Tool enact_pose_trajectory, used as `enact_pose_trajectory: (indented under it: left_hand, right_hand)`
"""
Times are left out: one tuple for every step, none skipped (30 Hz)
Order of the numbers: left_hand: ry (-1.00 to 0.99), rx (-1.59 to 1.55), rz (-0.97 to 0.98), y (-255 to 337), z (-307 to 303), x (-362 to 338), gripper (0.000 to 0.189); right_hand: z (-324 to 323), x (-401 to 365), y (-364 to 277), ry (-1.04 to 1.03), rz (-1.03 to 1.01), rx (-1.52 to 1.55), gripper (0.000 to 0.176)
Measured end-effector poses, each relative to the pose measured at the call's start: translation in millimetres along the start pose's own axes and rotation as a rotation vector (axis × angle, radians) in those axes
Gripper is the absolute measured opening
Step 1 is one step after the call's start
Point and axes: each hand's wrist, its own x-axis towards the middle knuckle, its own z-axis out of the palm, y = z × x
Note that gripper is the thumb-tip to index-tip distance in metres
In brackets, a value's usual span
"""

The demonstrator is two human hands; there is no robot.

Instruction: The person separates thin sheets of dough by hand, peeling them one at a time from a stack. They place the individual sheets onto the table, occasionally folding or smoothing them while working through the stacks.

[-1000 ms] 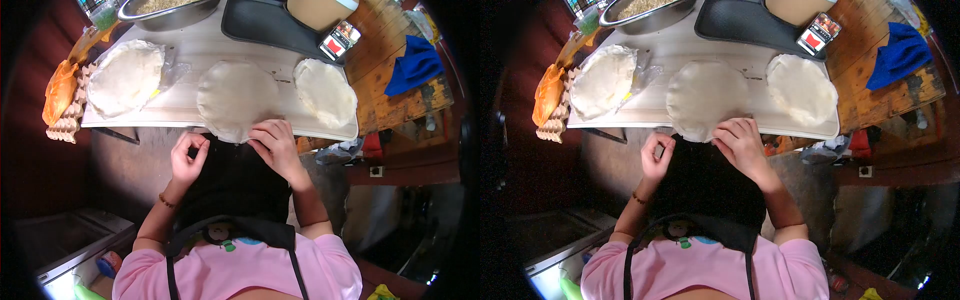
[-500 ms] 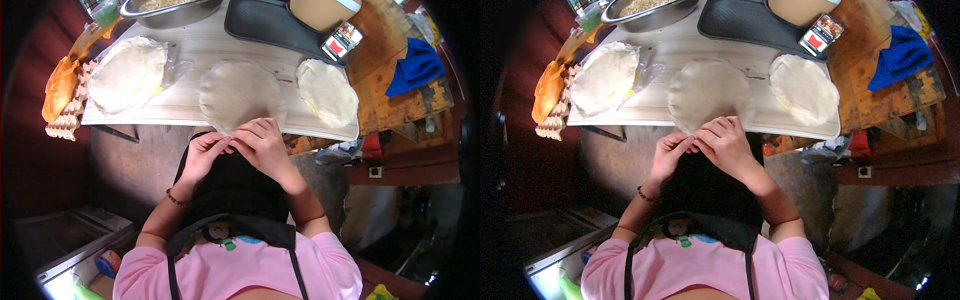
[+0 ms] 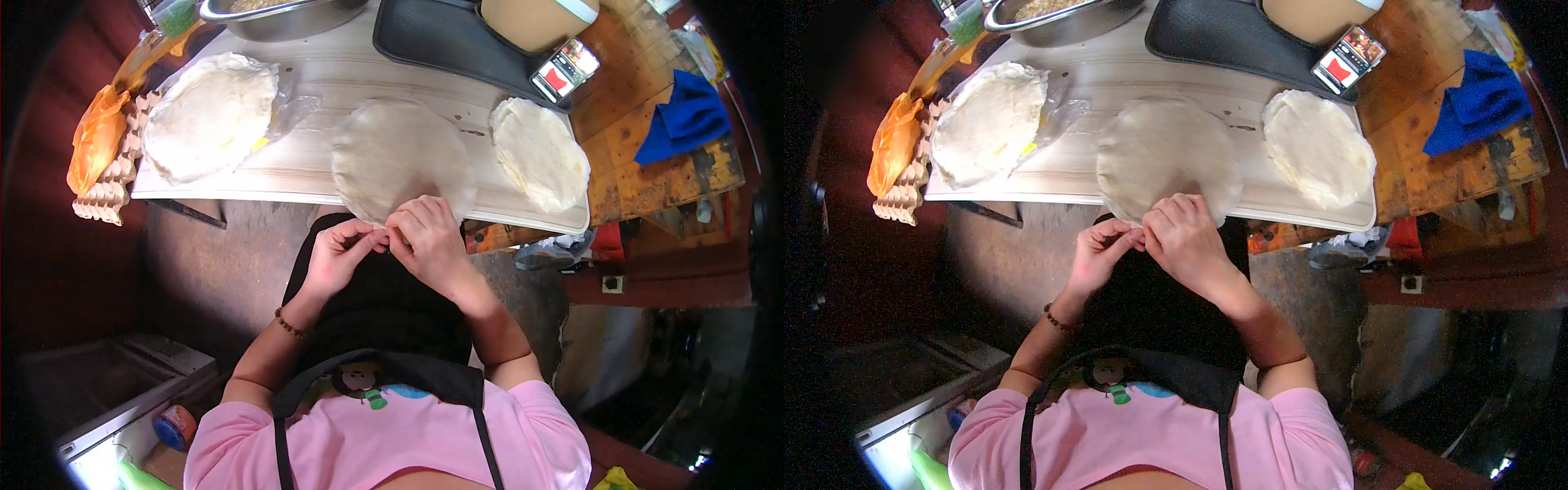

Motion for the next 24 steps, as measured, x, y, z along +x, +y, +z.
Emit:
enact_pose_trajectory:
  left_hand:
    - [-0.019, 0.001, 0.012, 1, 0, -1, 0.010]
    - [-0.037, 0.002, 0.024, 1, -1, -2, 0.015]
    - [-0.035, 0.001, 0.025, 1, -4, -2, 0.015]
    - [0.019, -0.072, -0.014, 2, -10, -1, 0.021]
    - [0.073, -0.146, -0.053, 2, -14, -2, 0.027]
    - [0.136, -0.189, -0.079, 2, -18, -2, 0.034]
    - [0.250, -0.279, -0.102, 4, -19, -1, 0.030]
    - [0.233, -0.266, -0.109, 4, -26, -1, 0.027]
    - [0.217, -0.252, -0.115, 4, -31, -1, 0.025]
    - [0.218, -0.252, -0.115, 4, -31, -1, 0.025]
    - [0.186, -0.158, -0.126, 5, -30, 0, 0.022]
    - [0.153, -0.065, -0.137, 6, -28, 0, 0.020]
    - [0.153, -0.066, -0.136, 6, -24, 1, 0.020]
    - [0.094, -0.075, -0.129, 7, -18, 0, 0.018]
    - [0.032, -0.085, -0.123, 6, -10, 0, 0.016]
    - [0.019, -0.097, -0.159, 1, -2, 1, 0.016]
    - [-0.032, -0.102, -0.160, 1, 5, 1, 0.015]
    - [-0.055, -0.102, -0.137, -3, 11, 0, 0.015]
    - [-0.077, -0.101, -0.115, -9, 15, 0, 0.015]
    - [-0.102, -0.091, -0.073, -14, 17, 0, 0.015]
    - [-0.103, -0.090, -0.073, -10, 18, 1, 0.015]
    - [-0.111, -0.098, -0.094, -4, 20, 2, 0.015]
    - [-0.118, -0.106, -0.116, -1, 20, 2, 0.016]
    - [-0.114, -0.104, -0.115, 0, 18, 2, 0.016]
  right_hand:
    - [0, 0, 0, -0.001, -0.002, 0.002, 0.019]
    - [-1, -2, -1, 0.002, 0.006, 0.027, 0.018]
    - [-2, -3, -1, 0.006, 0.013, 0.051, 0.018]
    - [-3, -4, 0, 0.005, 0.012, 0.052, 0.018]
    - [-5, -6, 1, 0.004, -0.016, 0.105, 0.019]
    - [-7, -8, 2, 0.002, -0.045, 0.158, 0.021]
    - [-10, -11, 3, 0.002, -0.044, 0.159, 0.021]
    - [-14, -13, 5, -0.046, -0.069, 0.154, 0.022]
    - [-18, -15, 6, -0.094, -0.096, 0.150, 0.022]
    - [-23, -17, 8, -0.094, -0.097, 0.152, 0.022]
    - [-29, -18, 11, -0.130, -0.083, 0.125, 0.022]
    - [-34, -20, 14, -0.166, -0.069, 0.098, 0.021]
    - [-39, -20, 16, -0.167, -0.070, 0.097, 0.021]
    - [-44, -20, 18, -0.162, -0.020, 0.068, 0.019]
    - [-49, -20, 19, -0.157, 0.033, 0.037, 0.017]
    - [-49, -19, 17, -0.116, 0.054, 0.033, 0.019]
    - [-48, -17, 13, -0.115, 0.059, 0.028, 0.019]
    - [-45, -14, 7, -0.118, 0.080, 0.034, 0.022]
    - [-42, -12, 2, -0.121, 0.100, 0.043, 0.025]
    - [-39, -10, -1, -0.122, 0.076, 0.041, 0.027]
    - [-36, -11, -1, -0.120, 0.077, 0.042, 0.027]
    - [-32, -13, 1, -0.089, 0.091, 0.036, 0.023]
    - [-28, -14, 3, -0.060, 0.104, 0.032, 0.019]
    - [-26, -15, 4, -0.060, 0.102, 0.035, 0.019]
